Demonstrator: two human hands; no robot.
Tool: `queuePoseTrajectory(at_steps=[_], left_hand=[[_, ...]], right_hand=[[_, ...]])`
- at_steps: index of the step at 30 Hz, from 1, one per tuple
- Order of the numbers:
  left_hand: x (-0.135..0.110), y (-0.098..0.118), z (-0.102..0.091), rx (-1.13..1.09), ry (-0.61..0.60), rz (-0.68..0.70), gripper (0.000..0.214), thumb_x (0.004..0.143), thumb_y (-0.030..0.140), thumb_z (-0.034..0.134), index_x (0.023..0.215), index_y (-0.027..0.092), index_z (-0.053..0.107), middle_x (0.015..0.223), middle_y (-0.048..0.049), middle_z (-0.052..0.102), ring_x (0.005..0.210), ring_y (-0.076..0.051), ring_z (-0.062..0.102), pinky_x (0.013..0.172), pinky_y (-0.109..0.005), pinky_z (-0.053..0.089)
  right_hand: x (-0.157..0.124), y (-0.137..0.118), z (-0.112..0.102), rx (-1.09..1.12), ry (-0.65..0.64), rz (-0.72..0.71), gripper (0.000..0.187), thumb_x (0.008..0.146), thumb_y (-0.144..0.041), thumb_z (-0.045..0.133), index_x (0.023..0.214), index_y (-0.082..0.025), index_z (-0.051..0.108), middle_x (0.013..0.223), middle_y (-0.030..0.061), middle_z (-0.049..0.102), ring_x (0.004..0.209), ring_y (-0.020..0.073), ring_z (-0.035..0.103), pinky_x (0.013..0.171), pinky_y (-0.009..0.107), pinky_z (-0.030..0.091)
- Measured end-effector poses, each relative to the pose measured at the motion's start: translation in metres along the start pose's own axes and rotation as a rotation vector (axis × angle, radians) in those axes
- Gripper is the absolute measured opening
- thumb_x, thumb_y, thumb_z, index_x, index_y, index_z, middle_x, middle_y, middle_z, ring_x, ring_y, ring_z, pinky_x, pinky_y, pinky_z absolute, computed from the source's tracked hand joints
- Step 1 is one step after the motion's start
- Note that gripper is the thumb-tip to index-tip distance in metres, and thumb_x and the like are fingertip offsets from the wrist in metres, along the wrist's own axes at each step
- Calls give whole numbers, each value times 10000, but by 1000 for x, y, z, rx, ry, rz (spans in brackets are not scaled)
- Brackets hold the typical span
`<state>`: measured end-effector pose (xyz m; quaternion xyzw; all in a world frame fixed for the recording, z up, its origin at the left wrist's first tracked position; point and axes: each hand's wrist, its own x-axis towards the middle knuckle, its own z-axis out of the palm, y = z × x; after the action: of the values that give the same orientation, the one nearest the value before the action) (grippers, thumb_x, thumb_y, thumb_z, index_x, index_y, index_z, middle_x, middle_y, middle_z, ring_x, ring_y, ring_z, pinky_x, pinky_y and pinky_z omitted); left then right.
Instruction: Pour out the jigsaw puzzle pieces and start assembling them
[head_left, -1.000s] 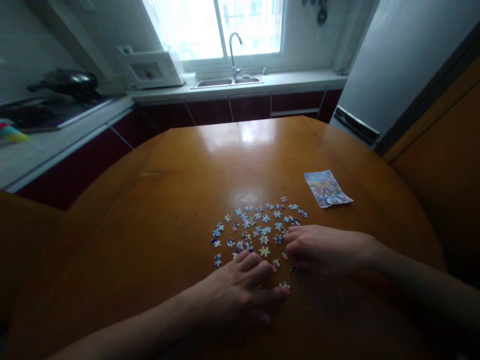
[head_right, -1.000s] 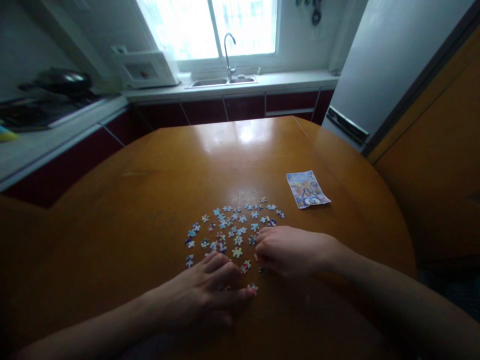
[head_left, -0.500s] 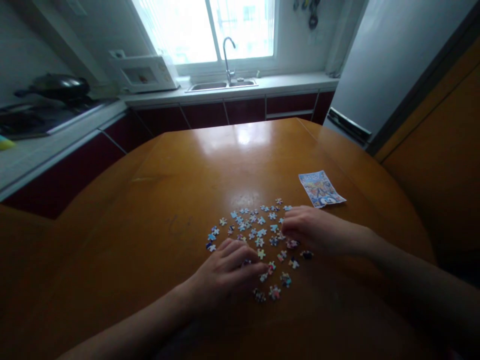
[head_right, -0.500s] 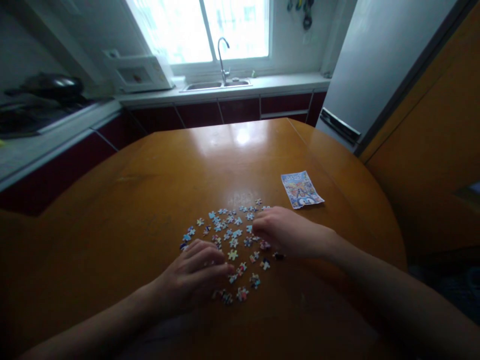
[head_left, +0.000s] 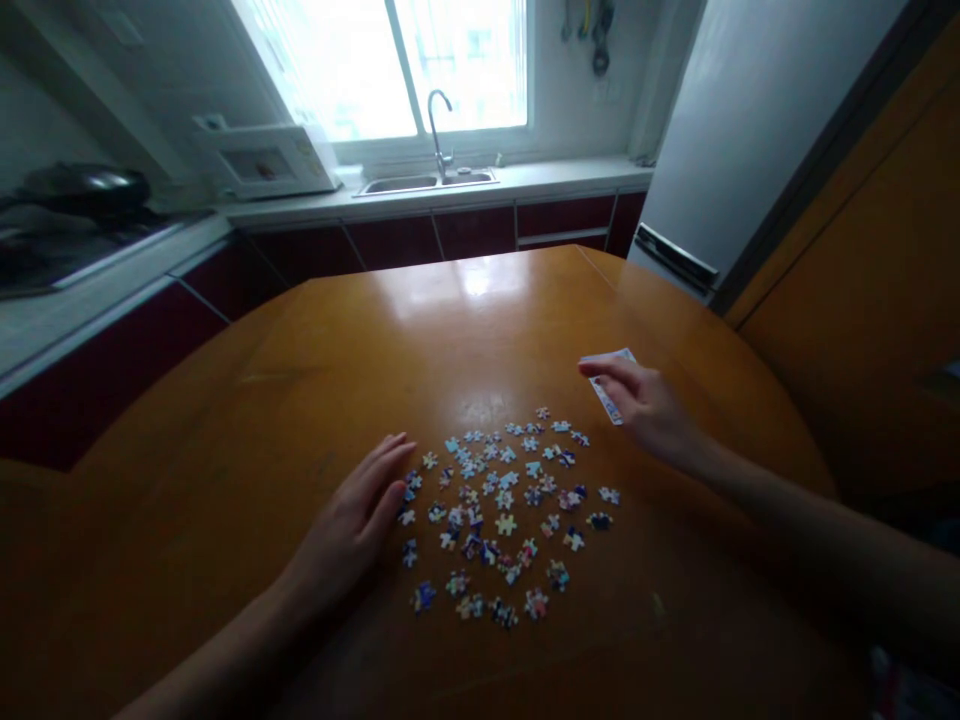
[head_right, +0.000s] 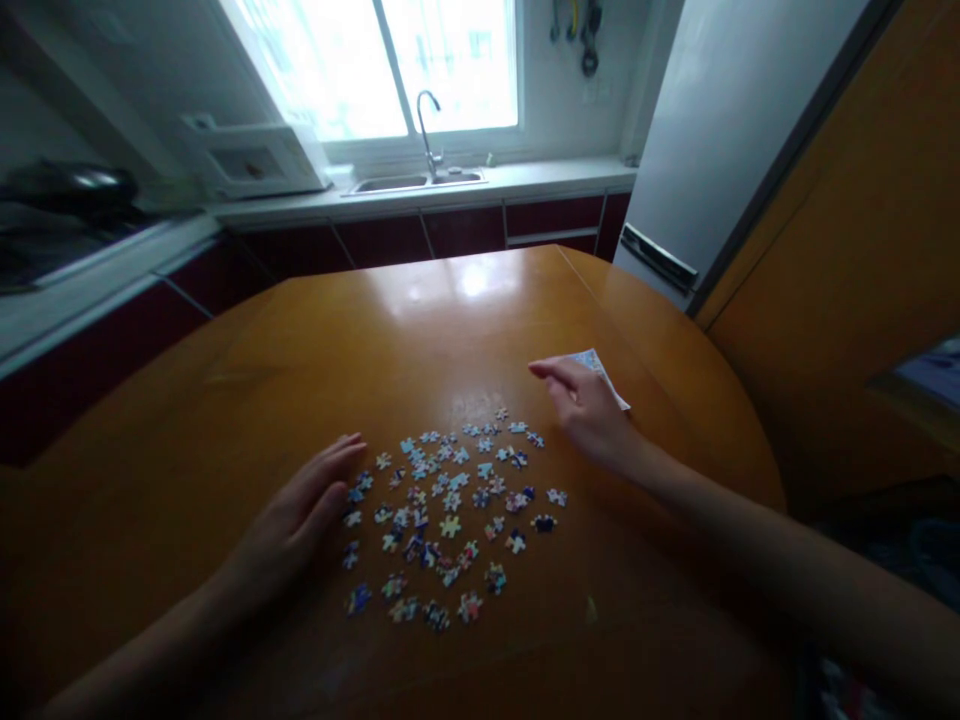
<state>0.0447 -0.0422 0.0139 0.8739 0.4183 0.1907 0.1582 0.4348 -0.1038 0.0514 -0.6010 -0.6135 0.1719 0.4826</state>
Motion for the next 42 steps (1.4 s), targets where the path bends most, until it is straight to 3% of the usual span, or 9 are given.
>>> queuePoseTrajectory(at_steps=[3,6,13,17,21,25,33,39,42], left_hand=[[-33,4,4,185,-67,108,710,958,509,502,1574,267,245,1640,-106,272,1491,-356,292,1177,-559,344],[-53,16,9,290,-97,192,1014,851,631,609,1613,231,74,1668,-157,118,1497,-419,230,1171,-590,332],[-46,50,22,255,-146,246,1043,846,668,607,1615,243,44,1670,-169,23,1509,-447,158,1155,-635,322],[-31,50,28,152,-128,275,1036,843,667,614,1615,256,58,1673,-157,36,1520,-445,96,1158,-646,311],[8,26,27,99,-76,163,855,969,568,481,1611,236,24,1662,-156,157,1534,-355,149,1209,-610,238],[48,7,24,111,-216,181,691,1011,519,430,1590,218,204,1649,-122,226,1528,-304,202,1240,-565,182],[46,36,20,-141,-399,496,712,1006,548,416,1600,236,178,1646,-86,234,1519,-258,245,1252,-486,231],[60,9,15,-332,-105,198,523,1050,453,335,1471,178,476,1499,-139,505,1394,-271,479,1174,-521,380],[68,-6,13,-346,-24,112,387,1023,374,456,1300,171,635,1268,-132,685,1174,-241,645,1042,-477,507]], right_hand=[[-41,3,12,-126,-228,-24,392,1008,-310,419,1329,-199,614,1332,117,650,1254,251,588,1088,493,454],[-78,7,24,-337,-302,-35,527,1016,-385,425,1495,-166,449,1560,153,419,1451,290,374,1176,534,345],[-113,-10,49,-424,-380,-110,735,985,-439,492,1603,-162,206,1648,146,209,1518,310,205,1222,518,275],[-95,-9,55,-219,-326,-59,632,1012,-457,428,1573,-193,304,1624,134,298,1505,299,254,1214,537,285],[-48,10,63,-162,-231,-39,573,1022,-494,389,1486,-165,458,1568,162,402,1473,288,334,1210,539,278],[-13,17,74,-167,-286,-76,525,1024,-508,385,1355,-167,610,1491,164,509,1418,293,429,1182,553,318],[-36,4,65,-23,-507,-225,469,1028,-444,425,1386,-190,591,1469,122,541,1399,252,462,1174,524,352],[-28,16,63,99,-339,-66,469,1042,-473,369,1303,-214,660,1411,106,601,1353,259,517,1163,547,365],[-18,20,64,129,-289,-39,479,1040,-493,362,1249,-218,693,1383,107,624,1328,265,542,1156,560,369]])
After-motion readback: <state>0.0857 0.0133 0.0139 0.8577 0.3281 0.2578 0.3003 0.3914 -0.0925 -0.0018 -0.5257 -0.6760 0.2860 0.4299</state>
